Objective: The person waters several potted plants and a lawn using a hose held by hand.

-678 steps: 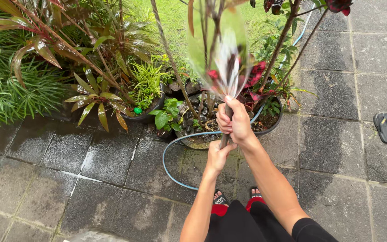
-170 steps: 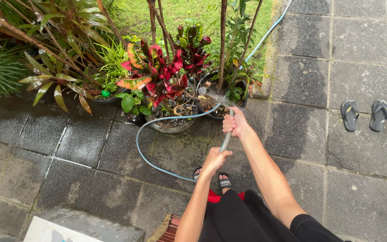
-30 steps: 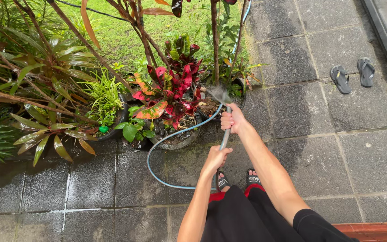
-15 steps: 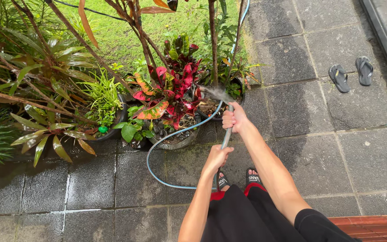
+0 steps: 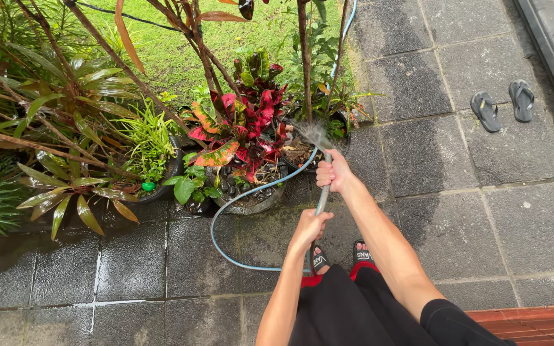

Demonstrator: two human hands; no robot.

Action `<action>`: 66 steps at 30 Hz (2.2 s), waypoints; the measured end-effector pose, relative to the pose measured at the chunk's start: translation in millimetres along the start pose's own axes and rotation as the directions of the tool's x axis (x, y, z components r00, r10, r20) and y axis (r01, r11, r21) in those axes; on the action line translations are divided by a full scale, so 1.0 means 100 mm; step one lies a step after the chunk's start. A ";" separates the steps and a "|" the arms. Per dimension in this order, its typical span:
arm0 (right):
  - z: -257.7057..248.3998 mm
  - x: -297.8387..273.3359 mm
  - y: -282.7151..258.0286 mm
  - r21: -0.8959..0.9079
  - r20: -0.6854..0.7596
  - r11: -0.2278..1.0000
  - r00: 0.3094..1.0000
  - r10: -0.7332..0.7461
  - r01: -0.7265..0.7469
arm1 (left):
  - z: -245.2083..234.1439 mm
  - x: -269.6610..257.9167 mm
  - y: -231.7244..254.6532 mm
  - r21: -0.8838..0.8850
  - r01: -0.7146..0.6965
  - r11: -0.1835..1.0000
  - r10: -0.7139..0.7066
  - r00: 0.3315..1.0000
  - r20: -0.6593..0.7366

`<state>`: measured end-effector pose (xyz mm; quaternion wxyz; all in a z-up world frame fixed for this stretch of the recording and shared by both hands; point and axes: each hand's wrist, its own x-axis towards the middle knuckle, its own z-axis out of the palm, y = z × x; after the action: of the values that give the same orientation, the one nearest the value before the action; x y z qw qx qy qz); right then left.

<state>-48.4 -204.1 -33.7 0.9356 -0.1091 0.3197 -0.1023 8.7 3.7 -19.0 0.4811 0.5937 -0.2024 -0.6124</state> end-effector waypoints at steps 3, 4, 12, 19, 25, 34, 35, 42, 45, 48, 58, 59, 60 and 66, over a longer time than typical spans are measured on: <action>0.01 0.02 0.01 0.010 -0.008 1.000 1.000 0.004 -0.004 | -0.02 0.00 0.00 -0.016 0.006 1.000 -0.006 1.000 -0.001; 0.01 0.02 0.02 0.016 -0.012 1.000 1.000 0.005 -0.005 | -0.02 0.00 0.00 -0.027 0.007 1.000 -0.007 1.000 0.000; 0.07 -0.07 -0.06 -0.013 -0.020 0.999 0.999 -0.048 0.048 | 0.05 -0.06 0.13 0.012 -0.013 1.000 0.013 1.000 -0.009; 0.09 -0.13 -0.12 -0.013 0.013 0.999 0.999 -0.046 0.046 | 0.11 -0.10 0.23 0.029 -0.033 0.999 0.033 0.999 0.004; 0.11 -0.12 -0.12 -0.020 -0.016 0.998 0.999 -0.052 0.051 | 0.09 -0.08 0.23 0.049 -0.030 0.998 0.030 1.000 -0.004; 0.17 -0.08 -0.10 -0.039 -0.051 0.999 0.998 -0.024 0.022 | 0.05 -0.05 0.20 0.028 -0.035 0.999 0.035 0.999 -0.004; 0.17 -0.07 -0.10 -0.039 -0.048 0.999 0.999 -0.023 0.021 | 0.05 -0.05 0.20 0.025 -0.036 0.999 0.036 0.999 -0.002; 0.13 -0.06 -0.09 -0.003 -0.089 0.999 0.995 -0.047 0.047 | 0.03 -0.07 0.24 0.046 -0.030 0.998 0.030 1.000 -0.002; 0.10 -0.04 -0.09 0.024 -0.079 0.999 0.996 -0.039 0.041 | 0.02 -0.07 0.25 0.052 -0.020 0.998 0.020 1.000 -0.001; 0.06 0.00 -0.08 0.010 -0.062 1.000 0.998 -0.021 0.021 | 0.01 -0.07 0.23 0.053 -0.030 0.998 0.029 1.000 0.012; 0.10 0.07 0.00 0.037 -0.062 0.999 0.998 -0.001 0.004 | -0.09 -0.05 0.18 0.006 0.028 1.000 -0.028 1.000 0.007; 0.11 0.07 0.00 0.043 -0.065 0.999 0.998 -0.006 0.009 | -0.11 -0.05 0.18 0.022 0.026 0.999 -0.026 1.000 0.000; 0.11 0.08 0.01 0.049 -0.068 0.999 0.998 -0.011 0.014 | -0.12 -0.05 0.19 0.038 0.024 0.999 -0.024 1.000 -0.007; 0.11 0.12 -0.02 0.060 -0.066 0.998 0.998 -0.012 0.016 | -0.14 -0.02 0.21 0.034 0.018 0.999 -0.018 1.000 -0.018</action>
<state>-32.5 -207.8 -32.1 0.9267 -0.0798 0.3464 -0.1220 28.2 0.5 -3.9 0.4671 0.6089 -0.2033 -0.6080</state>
